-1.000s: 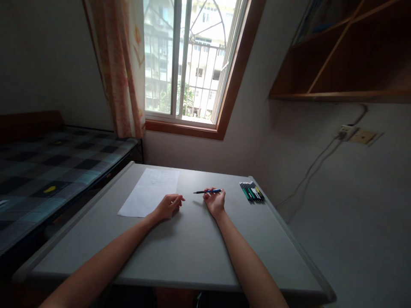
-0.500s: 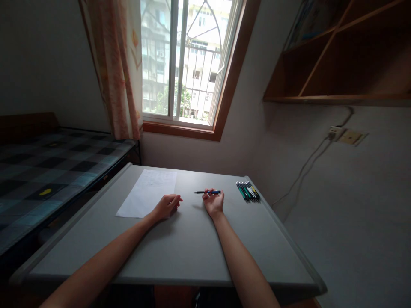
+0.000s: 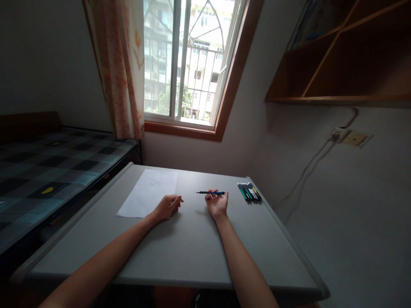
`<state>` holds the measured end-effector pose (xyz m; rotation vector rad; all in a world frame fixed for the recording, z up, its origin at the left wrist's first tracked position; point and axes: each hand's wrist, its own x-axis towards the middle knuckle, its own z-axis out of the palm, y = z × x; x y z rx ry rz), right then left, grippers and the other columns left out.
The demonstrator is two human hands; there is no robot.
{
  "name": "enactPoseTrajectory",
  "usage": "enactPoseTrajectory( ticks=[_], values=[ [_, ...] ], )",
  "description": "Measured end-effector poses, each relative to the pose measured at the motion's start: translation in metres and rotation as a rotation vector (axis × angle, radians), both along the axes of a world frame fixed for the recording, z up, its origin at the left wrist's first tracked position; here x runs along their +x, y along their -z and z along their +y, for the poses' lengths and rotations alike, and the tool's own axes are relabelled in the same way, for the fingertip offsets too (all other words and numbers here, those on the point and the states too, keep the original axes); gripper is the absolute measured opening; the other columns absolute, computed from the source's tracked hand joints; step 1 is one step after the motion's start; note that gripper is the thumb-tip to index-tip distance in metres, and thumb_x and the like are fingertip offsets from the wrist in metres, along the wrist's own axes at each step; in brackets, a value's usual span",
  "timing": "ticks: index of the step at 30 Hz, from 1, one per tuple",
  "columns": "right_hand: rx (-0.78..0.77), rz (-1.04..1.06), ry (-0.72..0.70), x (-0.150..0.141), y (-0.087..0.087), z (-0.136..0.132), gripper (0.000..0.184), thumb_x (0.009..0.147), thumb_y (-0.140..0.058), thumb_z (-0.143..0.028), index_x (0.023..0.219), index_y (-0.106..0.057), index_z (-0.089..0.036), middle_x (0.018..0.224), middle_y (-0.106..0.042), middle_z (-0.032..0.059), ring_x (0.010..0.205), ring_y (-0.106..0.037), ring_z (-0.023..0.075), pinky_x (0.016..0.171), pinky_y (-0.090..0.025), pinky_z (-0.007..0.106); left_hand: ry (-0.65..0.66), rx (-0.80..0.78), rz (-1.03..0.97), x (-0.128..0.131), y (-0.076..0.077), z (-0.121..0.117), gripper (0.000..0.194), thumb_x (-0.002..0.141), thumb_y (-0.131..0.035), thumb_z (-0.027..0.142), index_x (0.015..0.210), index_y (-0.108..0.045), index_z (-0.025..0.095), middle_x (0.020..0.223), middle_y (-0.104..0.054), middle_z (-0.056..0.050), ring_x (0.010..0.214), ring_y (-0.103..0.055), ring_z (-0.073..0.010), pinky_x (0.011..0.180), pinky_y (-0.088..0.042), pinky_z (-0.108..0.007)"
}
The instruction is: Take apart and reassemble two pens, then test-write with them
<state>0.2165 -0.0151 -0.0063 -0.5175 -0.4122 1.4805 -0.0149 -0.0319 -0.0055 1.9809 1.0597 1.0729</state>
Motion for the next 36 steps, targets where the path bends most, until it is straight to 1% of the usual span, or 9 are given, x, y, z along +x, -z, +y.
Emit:
enactPoseTrajectory(
  ticks=[2,7,13,15,22,28,30,34,36],
  values=[
    [0.001,0.012,-0.003,0.0000,-0.0006,-0.0006,0.049,0.080,-0.020,-0.061,0.068,-0.046,-0.020,0.071,-0.057,0.0041,0.049,-0.049,0.0116,0.051,-0.044,0.030,0.007,0.004,0.001,-0.0001,0.0006,0.0005,0.050,0.084,-0.033,0.050,0.076,-0.066,0.013,0.059,-0.060,-0.004,0.055,-0.055,-0.0124,0.059,-0.044,-0.025],
    [-0.007,-0.021,0.019,0.0004,-0.0004,0.0003,0.040,0.083,-0.020,-0.047,0.068,-0.046,-0.021,0.073,-0.058,0.0035,0.051,-0.050,0.0121,0.053,-0.045,0.030,0.013,0.012,0.008,-0.0008,0.0001,0.0002,0.049,0.084,-0.034,0.049,0.076,-0.066,0.014,0.059,-0.061,-0.004,0.055,-0.055,-0.0125,0.060,-0.044,-0.025],
    [-0.017,-0.020,0.035,0.0002,-0.0012,0.0000,0.045,0.080,-0.023,-0.058,0.068,-0.045,-0.021,0.071,-0.057,0.0030,0.050,-0.050,0.0120,0.052,-0.045,0.030,0.010,0.011,0.009,-0.0008,-0.0013,-0.0011,0.048,0.084,-0.034,0.049,0.076,-0.066,0.014,0.059,-0.061,-0.004,0.056,-0.055,-0.0128,0.060,-0.044,-0.025],
    [-0.016,-0.022,0.030,-0.0002,-0.0018,-0.0005,0.045,0.080,-0.023,-0.059,0.068,-0.045,-0.022,0.071,-0.056,0.0030,0.050,-0.050,0.0120,0.052,-0.045,0.030,0.008,0.008,0.006,-0.0005,-0.0013,-0.0010,0.049,0.084,-0.034,0.051,0.075,-0.066,0.014,0.059,-0.061,-0.004,0.055,-0.055,-0.0130,0.059,-0.044,-0.025],
    [0.001,-0.029,0.022,-0.0001,0.0001,0.0008,0.037,0.081,-0.024,-0.047,0.067,-0.046,-0.021,0.073,-0.058,0.0038,0.051,-0.051,0.0124,0.053,-0.045,0.030,0.011,0.009,0.004,-0.0005,0.0016,0.0006,0.049,0.084,-0.034,0.050,0.075,-0.066,0.014,0.059,-0.061,-0.004,0.055,-0.055,-0.0127,0.059,-0.044,-0.025],
    [-0.011,-0.034,0.046,-0.0006,-0.0013,-0.0004,0.048,0.079,-0.022,-0.061,0.068,-0.046,-0.021,0.069,-0.056,0.0033,0.051,-0.051,0.0127,0.052,-0.045,0.030,-0.002,0.012,0.003,-0.0003,0.0013,0.0004,0.050,0.083,-0.034,0.052,0.074,-0.066,0.014,0.059,-0.061,-0.004,0.055,-0.055,-0.0129,0.059,-0.044,-0.025],
    [-0.016,-0.037,0.040,-0.0011,-0.0019,-0.0009,0.047,0.080,-0.022,-0.060,0.068,-0.046,-0.021,0.070,-0.056,0.0034,0.051,-0.051,0.0126,0.051,-0.045,0.031,-0.002,0.006,0.005,-0.0001,0.0010,0.0003,0.050,0.083,-0.034,0.052,0.075,-0.066,0.014,0.059,-0.061,-0.004,0.055,-0.055,-0.0130,0.059,-0.044,-0.026],
    [-0.011,-0.023,0.026,-0.0014,-0.0019,-0.0008,0.038,0.082,-0.023,-0.049,0.068,-0.045,-0.021,0.072,-0.057,0.0032,0.050,-0.050,0.0118,0.052,-0.045,0.030,0.000,0.000,0.012,-0.0004,0.0017,0.0005,0.050,0.083,-0.034,0.051,0.075,-0.066,0.014,0.059,-0.060,-0.004,0.056,-0.055,-0.0131,0.060,-0.044,-0.026],
    [-0.018,-0.004,0.041,-0.0012,-0.0017,-0.0006,0.038,0.082,-0.023,-0.049,0.068,-0.045,-0.021,0.071,-0.057,0.0029,0.050,-0.050,0.0117,0.051,-0.045,0.030,0.003,0.008,0.015,-0.0007,0.0023,0.0006,0.048,0.084,-0.034,0.050,0.075,-0.066,0.014,0.059,-0.060,-0.003,0.056,-0.055,-0.0131,0.061,-0.044,-0.025]
  ],
)
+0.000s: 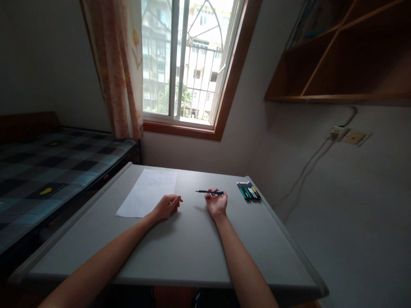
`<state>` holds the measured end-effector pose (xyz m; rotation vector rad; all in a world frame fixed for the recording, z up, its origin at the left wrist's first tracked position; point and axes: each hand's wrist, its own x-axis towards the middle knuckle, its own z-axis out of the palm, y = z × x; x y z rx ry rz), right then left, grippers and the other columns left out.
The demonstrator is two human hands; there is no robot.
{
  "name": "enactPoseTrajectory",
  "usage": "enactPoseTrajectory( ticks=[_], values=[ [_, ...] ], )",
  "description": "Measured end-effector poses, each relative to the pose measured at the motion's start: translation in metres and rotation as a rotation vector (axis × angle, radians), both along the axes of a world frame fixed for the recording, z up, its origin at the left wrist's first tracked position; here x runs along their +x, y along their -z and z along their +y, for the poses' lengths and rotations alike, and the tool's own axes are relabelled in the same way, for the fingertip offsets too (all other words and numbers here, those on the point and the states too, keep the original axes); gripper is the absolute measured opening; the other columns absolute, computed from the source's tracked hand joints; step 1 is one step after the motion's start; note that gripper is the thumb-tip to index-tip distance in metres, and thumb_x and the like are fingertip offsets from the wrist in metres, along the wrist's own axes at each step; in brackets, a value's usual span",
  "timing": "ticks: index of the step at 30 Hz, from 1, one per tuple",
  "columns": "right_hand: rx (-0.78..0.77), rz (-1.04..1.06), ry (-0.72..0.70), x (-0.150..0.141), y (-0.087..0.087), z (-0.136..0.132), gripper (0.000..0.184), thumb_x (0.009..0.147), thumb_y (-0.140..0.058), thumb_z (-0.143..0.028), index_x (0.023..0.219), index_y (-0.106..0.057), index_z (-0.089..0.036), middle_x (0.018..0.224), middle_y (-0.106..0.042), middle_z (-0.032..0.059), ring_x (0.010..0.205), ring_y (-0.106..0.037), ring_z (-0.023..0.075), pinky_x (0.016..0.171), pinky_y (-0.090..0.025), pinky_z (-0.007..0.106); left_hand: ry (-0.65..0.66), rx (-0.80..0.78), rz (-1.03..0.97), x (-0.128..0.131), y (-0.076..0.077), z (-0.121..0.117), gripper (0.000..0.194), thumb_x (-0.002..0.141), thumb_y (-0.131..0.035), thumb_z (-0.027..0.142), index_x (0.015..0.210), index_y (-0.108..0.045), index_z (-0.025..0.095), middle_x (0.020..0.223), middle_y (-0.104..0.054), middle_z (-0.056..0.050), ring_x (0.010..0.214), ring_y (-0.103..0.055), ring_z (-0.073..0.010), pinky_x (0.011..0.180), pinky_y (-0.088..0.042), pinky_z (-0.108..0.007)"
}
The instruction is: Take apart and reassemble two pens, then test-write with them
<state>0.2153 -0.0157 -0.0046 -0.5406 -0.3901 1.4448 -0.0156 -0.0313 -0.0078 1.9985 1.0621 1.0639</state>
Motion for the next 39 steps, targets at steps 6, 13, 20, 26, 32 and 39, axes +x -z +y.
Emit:
enactPoseTrajectory(
  ticks=[6,13,20,26,32,39],
  values=[
    [-0.014,0.013,0.014,-0.0001,-0.0001,-0.0004,0.043,0.080,-0.026,-0.059,0.070,-0.045,-0.021,0.070,-0.056,0.0023,0.050,-0.050,0.0119,0.051,-0.045,0.030,0.002,0.002,-0.001,-0.0001,-0.0005,-0.0010,0.047,0.084,-0.035,0.048,0.075,-0.065,0.014,0.059,-0.061,-0.003,0.056,-0.055,-0.0127,0.060,-0.043,-0.025],
    [0.000,0.003,0.016,-0.0003,-0.0010,-0.0006,0.036,0.082,-0.024,-0.048,0.068,-0.045,-0.021,0.070,-0.057,0.0029,0.050,-0.050,0.0121,0.051,-0.045,0.030,0.010,0.002,0.002,-0.0004,-0.0022,-0.0014,0.045,0.085,-0.035,0.047,0.075,-0.065,0.014,0.059,-0.061,-0.003,0.056,-0.055,-0.0123,0.059,-0.043,-0.024],
    [-0.013,-0.009,0.037,-0.0002,-0.0027,-0.0016,0.048,0.078,-0.024,-0.062,0.066,-0.045,-0.021,0.067,-0.056,0.0025,0.050,-0.050,0.0119,0.051,-0.045,0.029,-0.006,0.007,0.008,0.0003,-0.0013,-0.0008,0.047,0.084,-0.035,0.049,0.075,-0.065,0.014,0.059,-0.061,-0.003,0.056,-0.055,-0.0123,0.060,-0.043,-0.024],
    [0.012,-0.079,0.041,-0.0008,-0.0027,-0.0017,0.039,0.081,-0.023,-0.051,0.066,-0.044,-0.022,0.069,-0.055,0.0019,0.050,-0.049,0.0113,0.052,-0.044,0.028,-0.006,0.017,0.022,0.0003,0.0010,0.0003,0.046,0.085,-0.034,0.047,0.075,-0.065,0.014,0.059,-0.060,-0.003,0.056,-0.055,-0.0118,0.060,-0.043,-0.024],
    [-0.010,-0.095,0.072,0.0009,-0.0014,-0.0006,0.044,0.079,-0.023,-0.059,0.066,-0.043,-0.022,0.068,-0.054,0.0013,0.048,-0.046,0.0106,0.053,-0.044,0.028,-0.002,0.013,0.032,-0.0001,-0.0011,-0.0008,0.047,0.085,-0.033,0.048,0.075,-0.065,0.014,0.060,-0.061,-0.003,0.057,-0.056,-0.0124,0.061,-0.043,-0.024],
    [0.000,-0.075,0.035,0.0002,0.0000,-0.0008,0.039,0.080,-0.024,-0.053,0.068,-0.044,-0.022,0.069,-0.055,0.0024,0.050,-0.049,0.0122,0.054,-0.044,0.030,-0.006,0.022,0.042,0.0001,0.0005,0.0005,0.046,0.085,-0.034,0.047,0.075,-0.065,0.014,0.059,-0.060,-0.003,0.056,-0.055,-0.0120,0.061,-0.043,-0.024]
  ],
)
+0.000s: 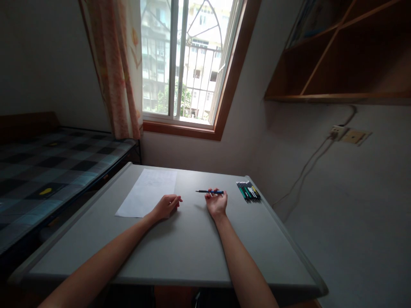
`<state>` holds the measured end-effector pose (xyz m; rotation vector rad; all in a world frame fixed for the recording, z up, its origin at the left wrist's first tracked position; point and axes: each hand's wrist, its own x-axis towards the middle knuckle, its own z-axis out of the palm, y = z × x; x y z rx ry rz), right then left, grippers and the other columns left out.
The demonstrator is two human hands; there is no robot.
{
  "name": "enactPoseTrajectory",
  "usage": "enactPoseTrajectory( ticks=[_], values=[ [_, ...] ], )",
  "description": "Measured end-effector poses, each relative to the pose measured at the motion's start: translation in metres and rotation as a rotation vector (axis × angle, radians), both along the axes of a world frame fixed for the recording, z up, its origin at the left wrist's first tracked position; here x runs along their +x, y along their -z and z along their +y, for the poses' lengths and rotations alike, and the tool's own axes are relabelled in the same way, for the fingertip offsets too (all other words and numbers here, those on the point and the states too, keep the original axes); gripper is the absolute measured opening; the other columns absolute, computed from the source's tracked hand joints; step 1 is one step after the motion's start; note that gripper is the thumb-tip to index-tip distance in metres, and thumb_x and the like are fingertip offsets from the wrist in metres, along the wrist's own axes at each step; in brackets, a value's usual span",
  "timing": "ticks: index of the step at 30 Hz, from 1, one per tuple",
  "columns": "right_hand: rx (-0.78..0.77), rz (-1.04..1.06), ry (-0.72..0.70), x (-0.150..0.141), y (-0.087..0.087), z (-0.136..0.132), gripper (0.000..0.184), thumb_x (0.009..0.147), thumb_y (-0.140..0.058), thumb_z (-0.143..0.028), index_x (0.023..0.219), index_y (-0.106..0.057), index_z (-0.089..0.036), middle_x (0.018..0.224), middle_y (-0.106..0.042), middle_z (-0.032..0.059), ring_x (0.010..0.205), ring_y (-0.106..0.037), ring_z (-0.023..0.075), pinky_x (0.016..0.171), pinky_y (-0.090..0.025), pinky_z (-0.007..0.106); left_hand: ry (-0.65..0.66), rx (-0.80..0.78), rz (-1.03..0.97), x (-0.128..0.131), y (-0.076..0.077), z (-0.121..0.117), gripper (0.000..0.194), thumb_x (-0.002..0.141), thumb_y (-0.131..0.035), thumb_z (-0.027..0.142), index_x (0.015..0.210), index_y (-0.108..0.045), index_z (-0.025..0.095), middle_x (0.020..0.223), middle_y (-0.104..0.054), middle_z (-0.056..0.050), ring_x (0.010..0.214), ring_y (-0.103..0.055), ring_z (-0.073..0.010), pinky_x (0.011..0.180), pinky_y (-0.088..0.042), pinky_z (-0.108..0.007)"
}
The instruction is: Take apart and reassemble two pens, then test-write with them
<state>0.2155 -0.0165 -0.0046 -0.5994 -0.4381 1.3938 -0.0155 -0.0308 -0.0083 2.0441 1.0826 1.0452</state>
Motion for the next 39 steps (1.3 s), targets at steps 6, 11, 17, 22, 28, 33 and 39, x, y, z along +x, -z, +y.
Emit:
enactPoseTrajectory(
  ticks=[6,11,17,22,28,33,39],
  values=[
    [0.011,0.053,-0.003,0.000,-0.001,0.000,0.046,0.078,-0.023,-0.060,0.066,-0.044,-0.021,0.068,-0.055,0.0024,0.050,-0.048,0.0117,0.052,-0.043,0.029,0.006,0.008,0.000,0.000,0.001,0.000,0.044,0.086,-0.034,0.044,0.076,-0.065,0.014,0.060,-0.060,-0.002,0.057,-0.055,-0.0117,0.061,-0.043,-0.024],
    [-0.012,0.060,-0.015,0.000,-0.001,0.000,0.048,0.077,-0.025,-0.064,0.068,-0.045,-0.021,0.068,-0.055,0.0028,0.051,-0.049,0.0123,0.052,-0.043,0.029,0.008,0.009,-0.001,0.000,0.000,0.000,0.043,0.086,-0.034,0.044,0.076,-0.064,0.015,0.059,-0.060,-0.002,0.057,-0.056,-0.0121,0.061,-0.043,-0.024],
    [-0.001,0.034,-0.012,0.000,-0.002,0.000,0.040,0.080,-0.023,-0.052,0.066,-0.044,-0.022,0.070,-0.056,0.0027,0.051,-0.049,0.0123,0.052,-0.043,0.030,0.003,0.040,-0.004,0.001,-0.003,-0.002,0.042,0.087,-0.033,0.042,0.078,-0.064,0.015,0.058,-0.060,-0.002,0.056,-0.056,-0.0117,0.062,-0.043,-0.024],
    [-0.024,0.079,0.040,0.001,-0.002,-0.001,0.045,0.080,-0.022,-0.058,0.069,-0.046,-0.022,0.068,-0.056,0.0019,0.049,-0.048,0.0112,0.051,-0.043,0.029,-0.209,0.164,0.100,-0.009,-0.017,0.000,0.036,0.086,-0.034,0.038,0.090,-0.062,0.017,0.074,-0.064,-0.004,0.069,-0.059,-0.0144,0.069,-0.043,-0.025],
    [0.002,0.024,0.057,0.001,-0.001,0.001,0.045,0.073,-0.039,-0.065,0.069,-0.046,-0.021,0.058,-0.051,-0.0030,0.042,-0.041,0.0073,0.045,-0.038,0.023,-0.815,0.145,0.587,-0.036,-0.018,0.012,0.047,0.077,-0.045,0.036,0.120,-0.045,0.017,0.114,-0.054,-0.014,0.106,-0.047,-0.0284,0.088,-0.032,-0.042],
    [-0.011,-0.125,0.043,-0.001,-0.002,0.001,0.030,0.076,-0.047,-0.048,0.064,-0.043,-0.020,0.048,-0.042,-0.0075,0.035,-0.030,0.0051,0.041,-0.033,0.021,-0.822,0.031,0.768,-0.051,-0.009,0.018,0.060,0.075,-0.045,0.040,0.126,-0.037,0.011,0.123,-0.045,-0.021,0.116,-0.034,-0.0361,0.092,-0.022,-0.050],
    [-0.039,-0.165,0.040,-0.001,-0.001,0.000,0.016,0.075,-0.041,-0.032,0.072,-0.051,-0.020,0.057,-0.054,-0.0033,0.040,-0.040,0.0079,0.046,-0.039,0.024,-0.705,-0.054,0.825,-0.047,-0.010,0.013,0.048,0.079,-0.036,0.049,0.105,-0.056,0.014,0.108,-0.054,-0.019,0.102,-0.046,-0.0343,0.085,-0.027,-0.051]
  ],
)
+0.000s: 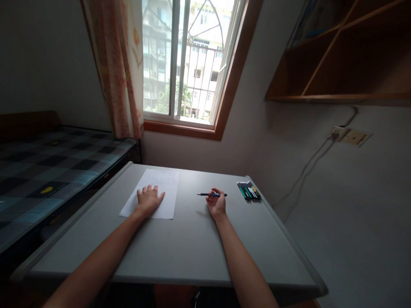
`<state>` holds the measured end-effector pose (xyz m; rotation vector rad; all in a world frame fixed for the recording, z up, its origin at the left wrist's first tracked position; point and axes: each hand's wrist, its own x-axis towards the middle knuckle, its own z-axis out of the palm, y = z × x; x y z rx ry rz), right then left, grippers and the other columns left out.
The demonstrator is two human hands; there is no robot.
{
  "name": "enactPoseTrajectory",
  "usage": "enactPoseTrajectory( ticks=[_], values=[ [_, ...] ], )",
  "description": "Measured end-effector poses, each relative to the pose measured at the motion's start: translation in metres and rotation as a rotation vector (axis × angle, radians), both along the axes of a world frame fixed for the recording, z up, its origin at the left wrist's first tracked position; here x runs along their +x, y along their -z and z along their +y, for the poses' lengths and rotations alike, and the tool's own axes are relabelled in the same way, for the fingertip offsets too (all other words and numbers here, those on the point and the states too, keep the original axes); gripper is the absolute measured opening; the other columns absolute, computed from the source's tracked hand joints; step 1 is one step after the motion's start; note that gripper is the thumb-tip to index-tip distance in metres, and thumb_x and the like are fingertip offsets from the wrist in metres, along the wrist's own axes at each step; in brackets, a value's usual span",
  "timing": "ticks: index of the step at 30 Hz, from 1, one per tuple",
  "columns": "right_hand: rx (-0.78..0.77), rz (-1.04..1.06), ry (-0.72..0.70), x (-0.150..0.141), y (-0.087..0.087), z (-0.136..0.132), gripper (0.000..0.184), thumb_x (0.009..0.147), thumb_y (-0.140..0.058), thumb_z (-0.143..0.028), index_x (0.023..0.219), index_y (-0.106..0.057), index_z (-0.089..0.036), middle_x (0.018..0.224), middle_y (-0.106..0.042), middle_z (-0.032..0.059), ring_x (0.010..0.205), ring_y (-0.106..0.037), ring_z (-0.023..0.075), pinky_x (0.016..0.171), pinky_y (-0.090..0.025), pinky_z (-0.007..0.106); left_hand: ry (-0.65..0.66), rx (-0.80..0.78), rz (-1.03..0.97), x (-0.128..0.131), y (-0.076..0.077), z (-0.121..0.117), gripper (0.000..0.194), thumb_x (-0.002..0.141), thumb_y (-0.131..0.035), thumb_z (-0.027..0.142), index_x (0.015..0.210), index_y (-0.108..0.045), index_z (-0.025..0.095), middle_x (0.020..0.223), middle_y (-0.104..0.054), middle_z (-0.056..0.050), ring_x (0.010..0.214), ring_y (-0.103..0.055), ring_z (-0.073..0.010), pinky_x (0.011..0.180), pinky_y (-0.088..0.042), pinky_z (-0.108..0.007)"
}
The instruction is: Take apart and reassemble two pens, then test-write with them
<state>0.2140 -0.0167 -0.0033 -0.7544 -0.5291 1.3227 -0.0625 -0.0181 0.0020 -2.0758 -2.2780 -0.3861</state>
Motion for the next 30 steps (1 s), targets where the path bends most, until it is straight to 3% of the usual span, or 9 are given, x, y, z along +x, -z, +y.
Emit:
enactPoseTrajectory(
  ticks=[4,9,12,15,19,22,26,30],
  values=[
    [-0.003,0.030,0.019,0.001,0.002,0.001,0.021,0.075,-0.037,-0.032,0.074,-0.054,-0.020,0.064,-0.059,-0.0002,0.045,-0.047,0.0099,0.047,-0.041,0.025,0.199,0.035,-0.061,0.011,-0.002,-0.005,0.042,0.079,-0.039,0.050,0.096,-0.060,0.018,0.105,-0.055,-0.014,0.098,-0.047,-0.0304,0.083,-0.032,-0.046],
    [0.000,0.029,0.043,-0.002,0.003,0.001,0.027,0.076,-0.038,-0.036,0.063,-0.053,-0.018,0.038,-0.036,-0.0066,0.035,-0.035,0.0086,0.040,-0.034,0.023,0.516,0.070,-0.293,0.019,0.002,-0.004,0.038,0.074,-0.052,0.041,0.105,-0.059,0.020,0.113,-0.050,-0.009,0.096,-0.051,-0.0222,0.084,-0.038,-0.034],
    [-0.020,-0.035,0.019,-0.003,0.001,0.000,0.027,0.076,-0.040,-0.036,0.068,-0.058,-0.017,0.045,-0.049,-0.0021,0.042,-0.045,0.0100,0.043,-0.037,0.023,0.498,0.122,-0.284,0.019,0.005,-0.003,0.039,0.073,-0.054,0.039,0.107,-0.058,0.023,0.123,-0.044,-0.008,0.106,-0.046,-0.0251,0.089,-0.034,-0.038],
    [-0.018,-0.087,-0.036,-0.006,-0.002,-0.001,0.024,0.073,-0.046,-0.033,0.079,-0.061,-0.016,0.068,-0.063,0.0041,0.053,-0.053,0.0113,0.047,-0.040,0.023,0.445,0.100,-0.239,0.017,0.006,-0.003,0.038,0.073,-0.053,0.042,0.106,-0.059,0.024,0.121,-0.047,-0.009,0.107,-0.045,-0.0277,0.090,-0.030,-0.044],
    [0.016,-0.144,-0.003,-0.011,-0.002,-0.003,0.017,0.065,-0.061,-0.027,0.080,-0.059,-0.019,0.065,-0.062,-0.0010,0.054,-0.053,0.0094,0.048,-0.039,0.019,0.527,0.037,-0.233,0.020,0.002,-0.007,0.034,0.072,-0.054,0.046,0.098,-0.063,0.027,0.100,-0.057,-0.006,0.097,-0.049,-0.0255,0.086,-0.031,-0.041],
    [0.043,-0.219,0.001,-0.015,0.000,-0.004,0.019,0.064,-0.062,-0.027,0.081,-0.061,-0.019,0.060,-0.059,-0.0021,0.054,-0.053,0.0093,0.048,-0.038,0.019,0.605,0.013,-0.257,0.025,0.001,-0.009,0.036,0.068,-0.057,0.049,0.097,-0.064,0.029,0.093,-0.056,-0.005,0.092,-0.049,-0.0236,0.085,-0.032,-0.038],
    [0.094,-0.340,-0.072,-0.017,0.001,-0.005,0.030,0.070,-0.055,-0.038,0.090,-0.063,-0.017,0.080,-0.066,0.0052,0.063,-0.057,0.0115,0.048,-0.038,0.019,0.610,0.045,-0.271,0.029,0.007,-0.009,0.041,0.068,-0.057,0.050,0.102,-0.061,0.029,0.102,-0.053,-0.006,0.098,-0.047,-0.0243,0.088,-0.030,-0.039],
    [0.081,-0.547,-0.022,-0.018,0.005,-0.003,0.033,0.063,-0.064,-0.037,0.088,-0.065,-0.017,0.078,-0.066,0.0049,0.063,-0.056,0.0114,0.047,-0.036,0.018,0.593,0.040,-0.280,0.029,0.016,-0.005,0.042,0.070,-0.055,0.051,0.107,-0.058,0.030,0.112,-0.050,-0.005,0.104,-0.045,-0.0250,0.092,-0.025,-0.042]
  ],
)
